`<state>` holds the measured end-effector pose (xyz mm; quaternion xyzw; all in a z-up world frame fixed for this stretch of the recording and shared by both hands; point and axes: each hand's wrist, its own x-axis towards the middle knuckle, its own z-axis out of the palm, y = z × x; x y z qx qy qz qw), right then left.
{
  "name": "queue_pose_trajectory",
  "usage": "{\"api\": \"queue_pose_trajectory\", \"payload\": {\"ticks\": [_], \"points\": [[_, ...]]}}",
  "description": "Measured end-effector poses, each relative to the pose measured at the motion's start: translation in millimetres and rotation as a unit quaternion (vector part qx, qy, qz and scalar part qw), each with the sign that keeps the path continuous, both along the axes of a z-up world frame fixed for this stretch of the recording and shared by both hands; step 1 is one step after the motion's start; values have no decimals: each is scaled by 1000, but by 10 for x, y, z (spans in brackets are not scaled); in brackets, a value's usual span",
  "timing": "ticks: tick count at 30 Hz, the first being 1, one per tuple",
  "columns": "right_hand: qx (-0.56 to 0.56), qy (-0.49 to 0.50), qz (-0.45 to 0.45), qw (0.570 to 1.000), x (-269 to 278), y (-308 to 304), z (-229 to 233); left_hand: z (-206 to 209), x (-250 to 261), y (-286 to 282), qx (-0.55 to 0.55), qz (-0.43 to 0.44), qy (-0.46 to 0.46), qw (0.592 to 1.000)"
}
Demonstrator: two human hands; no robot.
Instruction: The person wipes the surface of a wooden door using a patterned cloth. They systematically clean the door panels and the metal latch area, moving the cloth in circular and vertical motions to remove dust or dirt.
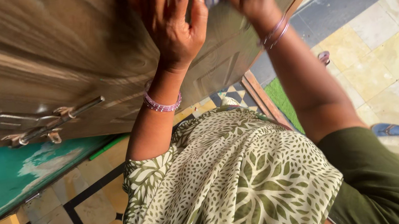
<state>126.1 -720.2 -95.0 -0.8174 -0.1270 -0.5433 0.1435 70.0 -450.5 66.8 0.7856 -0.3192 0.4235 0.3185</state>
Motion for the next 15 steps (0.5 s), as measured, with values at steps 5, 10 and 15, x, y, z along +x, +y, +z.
{"api": "queue_pose_trajectory", "payload": {"ticks": [5,10,15], "points": [[-133,83,-21,987,-538,45,52,-241,159,-129,24,82,-17,996],[-115,73,-53,989,-553,-188,341,-228,111,-242,10,123,-18,992],[109,38,-18,993,-259,-218,1218,-201,113,-414,-10,163,-6,987]]}}
